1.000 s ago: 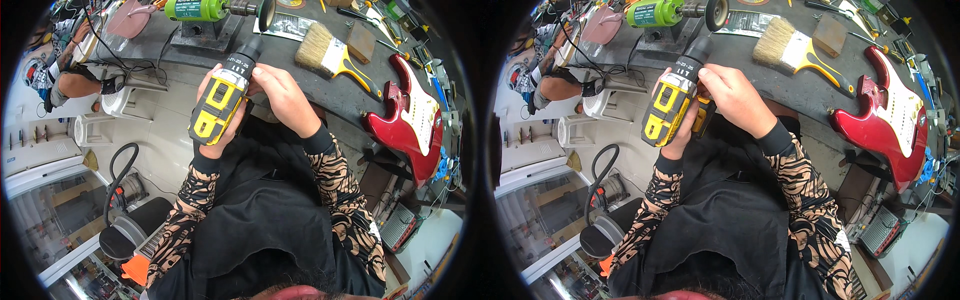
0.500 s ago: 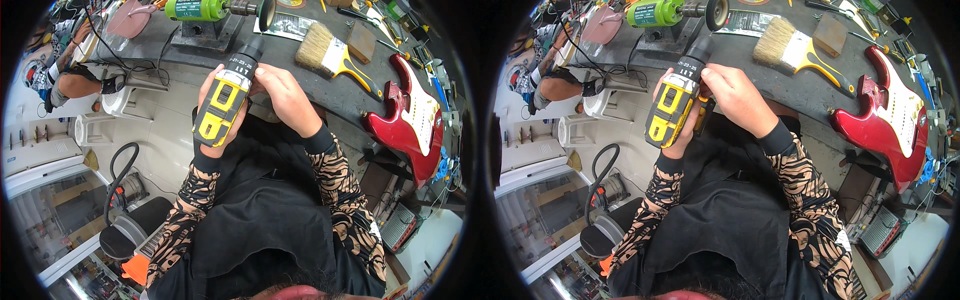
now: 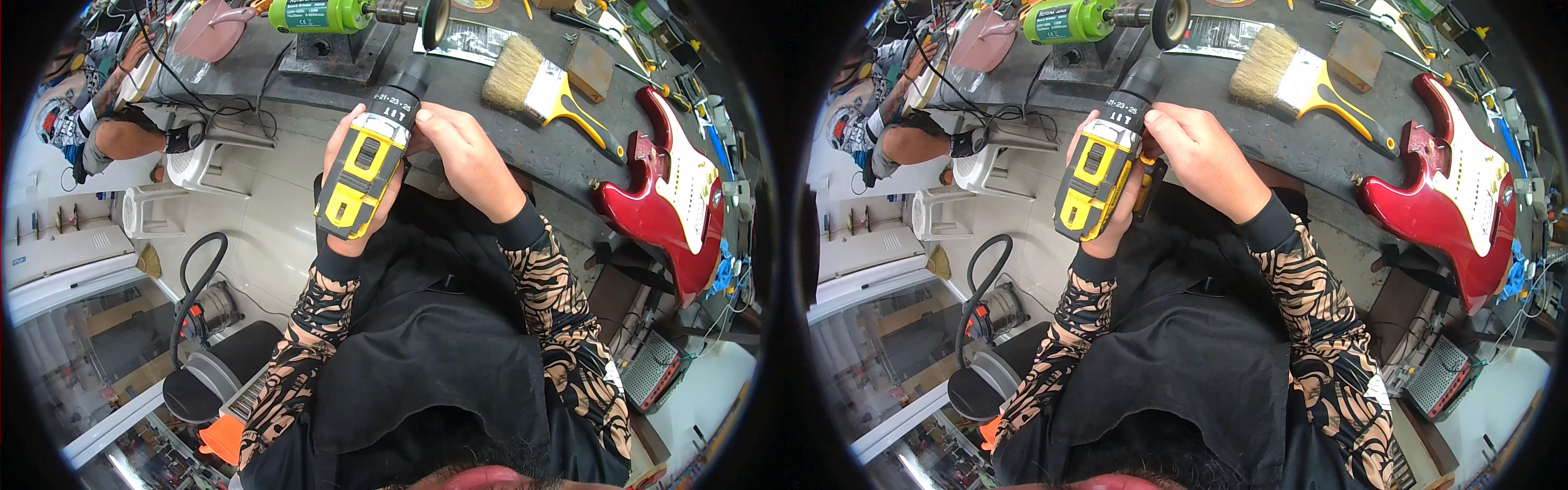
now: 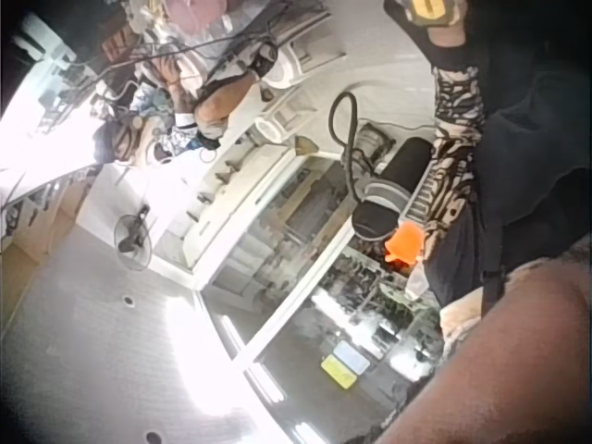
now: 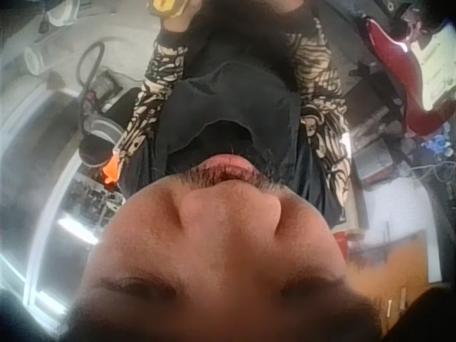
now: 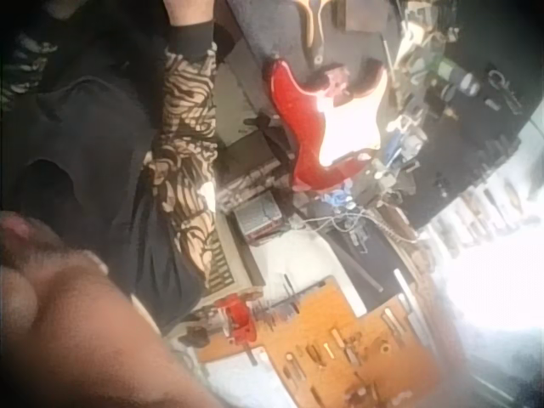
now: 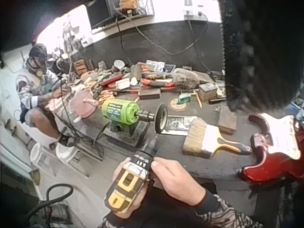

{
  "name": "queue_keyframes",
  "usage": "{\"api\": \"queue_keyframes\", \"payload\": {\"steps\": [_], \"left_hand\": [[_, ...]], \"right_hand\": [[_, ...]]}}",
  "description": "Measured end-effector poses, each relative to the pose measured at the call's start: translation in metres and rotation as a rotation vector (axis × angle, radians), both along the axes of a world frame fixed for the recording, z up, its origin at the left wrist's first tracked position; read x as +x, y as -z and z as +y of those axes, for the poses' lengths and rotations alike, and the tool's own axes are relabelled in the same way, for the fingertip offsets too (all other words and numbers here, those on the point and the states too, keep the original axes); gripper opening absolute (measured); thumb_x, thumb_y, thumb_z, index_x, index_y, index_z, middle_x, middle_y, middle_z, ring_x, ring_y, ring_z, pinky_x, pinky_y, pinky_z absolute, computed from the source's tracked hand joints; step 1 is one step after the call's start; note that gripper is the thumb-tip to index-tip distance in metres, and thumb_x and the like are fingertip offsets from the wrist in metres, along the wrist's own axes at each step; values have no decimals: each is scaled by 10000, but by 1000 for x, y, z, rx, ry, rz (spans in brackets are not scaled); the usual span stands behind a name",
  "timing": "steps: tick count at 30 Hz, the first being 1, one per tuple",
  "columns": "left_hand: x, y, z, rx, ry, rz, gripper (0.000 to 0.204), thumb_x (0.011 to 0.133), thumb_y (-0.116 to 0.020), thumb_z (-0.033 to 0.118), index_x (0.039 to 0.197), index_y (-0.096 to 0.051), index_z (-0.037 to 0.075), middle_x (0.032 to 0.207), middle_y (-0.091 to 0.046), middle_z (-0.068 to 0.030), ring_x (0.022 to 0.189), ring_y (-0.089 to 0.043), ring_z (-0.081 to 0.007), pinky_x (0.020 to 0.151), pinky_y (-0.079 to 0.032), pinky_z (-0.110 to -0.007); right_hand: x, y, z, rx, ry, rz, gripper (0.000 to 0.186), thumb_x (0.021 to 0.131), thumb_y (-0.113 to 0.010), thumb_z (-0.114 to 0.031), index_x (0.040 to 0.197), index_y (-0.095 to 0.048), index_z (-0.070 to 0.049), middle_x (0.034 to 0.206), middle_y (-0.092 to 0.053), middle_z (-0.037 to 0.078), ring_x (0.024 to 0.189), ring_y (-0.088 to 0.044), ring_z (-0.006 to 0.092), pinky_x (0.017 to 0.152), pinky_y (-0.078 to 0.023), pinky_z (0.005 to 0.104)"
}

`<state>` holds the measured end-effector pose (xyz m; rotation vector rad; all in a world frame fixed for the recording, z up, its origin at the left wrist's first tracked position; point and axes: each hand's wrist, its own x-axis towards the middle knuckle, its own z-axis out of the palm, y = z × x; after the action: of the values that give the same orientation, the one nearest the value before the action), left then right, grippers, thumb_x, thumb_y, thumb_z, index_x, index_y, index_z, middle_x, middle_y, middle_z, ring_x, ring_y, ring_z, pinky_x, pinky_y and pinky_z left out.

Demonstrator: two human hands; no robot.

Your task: The person secures a white pickguard onto a red electric guitar body using a screwdriver. They then use a power drill to create a hole in a small wooden block. Finally, the person wipes the guitar's pickguard with a blue cloth.

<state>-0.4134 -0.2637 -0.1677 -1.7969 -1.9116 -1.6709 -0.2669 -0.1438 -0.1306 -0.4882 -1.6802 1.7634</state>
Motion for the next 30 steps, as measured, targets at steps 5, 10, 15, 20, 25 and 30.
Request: {"api": "queue_keyframes", "payload": {"steps": [5, 10, 15, 20, 25, 30], "left_hand": [[0, -1, 0, -9, -8, 2, 742, 845, -832, 59, 1509, -505, 11, 1550, -533, -159, 1325, -630, -315, 1110, -518, -371], [-1, 0, 1, -9, -14, 3, 739, 838, -833, 64, 1504, -516, 14, 1543, -539, -154, 1319, -628, -317, 1109, -517, -373], [-3, 1, 3, -3, -13, 47, 743, 839, -835, 76, 1508, -516, 16, 1538, -544, -150, 1318, -626, -317, 1111, -514, -373], [-3, 0, 2, -7, -19, 47, 748, 839, -835, 75, 1512, -515, 19, 1539, -544, -151, 1324, -621, -316, 1113, -512, -376], [-3, 0, 3, -10, -14, 21, 744, 842, -830, 68, 1514, -514, 17, 1539, -543, -152, 1322, -622, -313, 1114, -511, -375], [-4, 1, 3, -1, -1, 17, 742, 842, -830, 66, 1509, -511, 14, 1537, -548, -152, 1313, -631, -309, 1110, -515, -371]], "right_hand": [[1, -5, -2, -3, 12, 8, 382, 1128, -478, -247, 1004, -648, 72, 878, -710, 117, 828, -673, 190, 793, -543, 336], [1, -2, -1, -8, 8, 10, 381, 1129, -477, -248, 1006, -649, 70, 885, -715, 120, 835, -679, 189, 796, -545, 336], [1, 0, 0, 0, 13, 6, 380, 1131, -478, -248, 1008, -652, 67, 886, -715, 114, 843, -679, 183, 797, -545, 336], [0, 2, 1, -23, -14, 15, 383, 1134, -481, -254, 1012, -652, 67, 893, -717, 110, 848, -680, 181, 799, -546, 333], [-1, 3, 1, -41, -12, 14, 385, 1140, -480, -258, 1021, -653, 64, 907, -722, 107, 849, -680, 179, 802, -547, 336], [0, 0, -1, -48, -6, 16, 385, 1140, -475, -252, 1019, -649, 69, 898, -719, 111, 845, -674, 181, 806, -545, 337]]}}
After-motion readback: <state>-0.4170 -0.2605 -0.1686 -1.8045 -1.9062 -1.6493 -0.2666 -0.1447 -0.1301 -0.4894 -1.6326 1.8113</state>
